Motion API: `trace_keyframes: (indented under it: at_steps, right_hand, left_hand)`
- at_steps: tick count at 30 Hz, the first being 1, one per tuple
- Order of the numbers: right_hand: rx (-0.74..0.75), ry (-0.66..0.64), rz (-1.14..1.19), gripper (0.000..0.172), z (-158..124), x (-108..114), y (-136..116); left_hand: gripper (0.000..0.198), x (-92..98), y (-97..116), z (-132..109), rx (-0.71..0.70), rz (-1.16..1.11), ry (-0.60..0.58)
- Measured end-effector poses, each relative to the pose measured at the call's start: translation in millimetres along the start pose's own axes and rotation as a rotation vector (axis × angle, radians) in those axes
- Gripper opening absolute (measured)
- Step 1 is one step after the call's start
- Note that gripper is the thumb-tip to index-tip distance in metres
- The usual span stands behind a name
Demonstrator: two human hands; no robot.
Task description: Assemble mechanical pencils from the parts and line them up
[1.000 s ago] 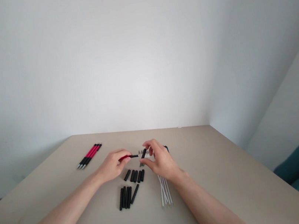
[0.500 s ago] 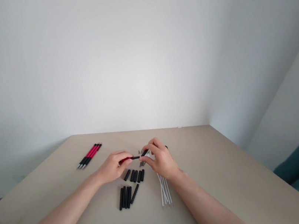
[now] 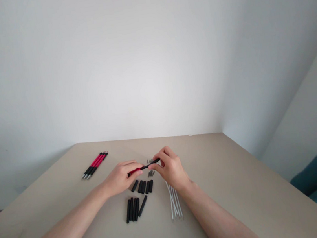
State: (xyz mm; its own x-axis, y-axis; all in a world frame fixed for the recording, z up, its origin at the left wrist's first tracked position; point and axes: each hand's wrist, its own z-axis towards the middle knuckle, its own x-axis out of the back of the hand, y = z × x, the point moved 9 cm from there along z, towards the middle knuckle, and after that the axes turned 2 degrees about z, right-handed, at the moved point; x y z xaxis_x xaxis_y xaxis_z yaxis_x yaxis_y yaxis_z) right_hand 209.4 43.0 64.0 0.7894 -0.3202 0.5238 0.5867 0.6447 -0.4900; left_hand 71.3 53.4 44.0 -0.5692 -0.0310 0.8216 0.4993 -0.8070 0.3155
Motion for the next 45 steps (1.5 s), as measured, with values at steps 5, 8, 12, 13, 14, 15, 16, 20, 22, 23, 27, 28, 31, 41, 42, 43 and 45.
trace_keyframes:
  at_steps: [5, 8, 12, 13, 14, 15, 16, 20, 22, 23, 27, 28, 31, 41, 42, 43, 45]
  right_hand:
    - [0.002, -0.005, 0.009, 0.013, 0, -2, 0]
    - [-0.001, -0.021, 0.016, 0.009, -1, -4, 0]
    - [0.012, -0.054, 0.032, 0.009, -2, -4, -3]
    - [0.024, -0.07, 0.039, 0.012, -3, -5, -6]
    - [0.039, -0.089, 0.047, 0.015, -3, -6, -8]
    - [0.054, -0.109, 0.053, 0.019, -4, -7, -11]
    - [0.069, -0.125, 0.056, 0.023, -4, -8, -13]
    - [0.086, -0.133, 0.041, 0.032, -6, -8, -16]
    - [0.07, -0.117, 0.029, 0.033, -5, -6, -14]
    - [0.065, -0.111, 0.026, 0.033, -5, -6, -14]
    - [0.072, -0.122, 0.044, 0.032, -5, -7, -15]
    - [0.075, -0.125, 0.048, 0.031, -5, -8, -16]
    - [0.075, -0.134, 0.054, 0.031, -5, -9, -16]
    - [0.09, -0.169, 0.047, 0.033, -5, -13, -20]
    - [0.093, -0.17, 0.047, 0.033, -5, -13, -21]
    - [0.096, -0.17, 0.046, 0.032, -5, -14, -21]
    - [0.102, -0.167, 0.045, 0.031, -5, -13, -22]
  left_hand:
    - [0.021, 0.5, 0, 0, 0.014, 0.009, 0.005]
    - [0.021, 1.6, 0, 1, 0.029, 0.012, 0.008]
    - [0.02, 3.6, -2, 1, 0.046, 0.012, 0.017]
    - [0.019, 4.3, -2, 1, 0.046, 0.011, 0.022]
    - [0.019, 5.0, -2, 1, 0.044, 0.009, 0.028]
    - [0.019, 5.6, -2, 1, 0.042, 0.01, 0.032]
    - [0.019, 6.1, -2, 1, 0.042, 0.011, 0.035]
    - [0.021, 7.1, -2, 1, 0.049, 0.017, 0.037]
    - [0.022, 7.5, -2, 1, 0.053, 0.012, 0.038]
    - [0.022, 7.5, -2, 0, 0.054, 0.01, 0.037]
    - [0.022, 7.0, -1, 0, 0.047, 0.011, 0.026]
    - [0.022, 6.6, -1, 0, 0.046, 0.01, 0.022]
    - [0.021, 6.1, -2, 0, 0.053, 0.003, 0.022]
    - [0.021, 2.1, -4, -1, 0.065, -0.013, 0.009]
    - [0.023, 1.9, -4, -1, 0.062, -0.022, 0.011]
    - [0.024, 1.7, -3, -1, 0.06, -0.028, 0.013]
    - [0.024, 1.7, -3, -1, 0.059, -0.028, 0.015]
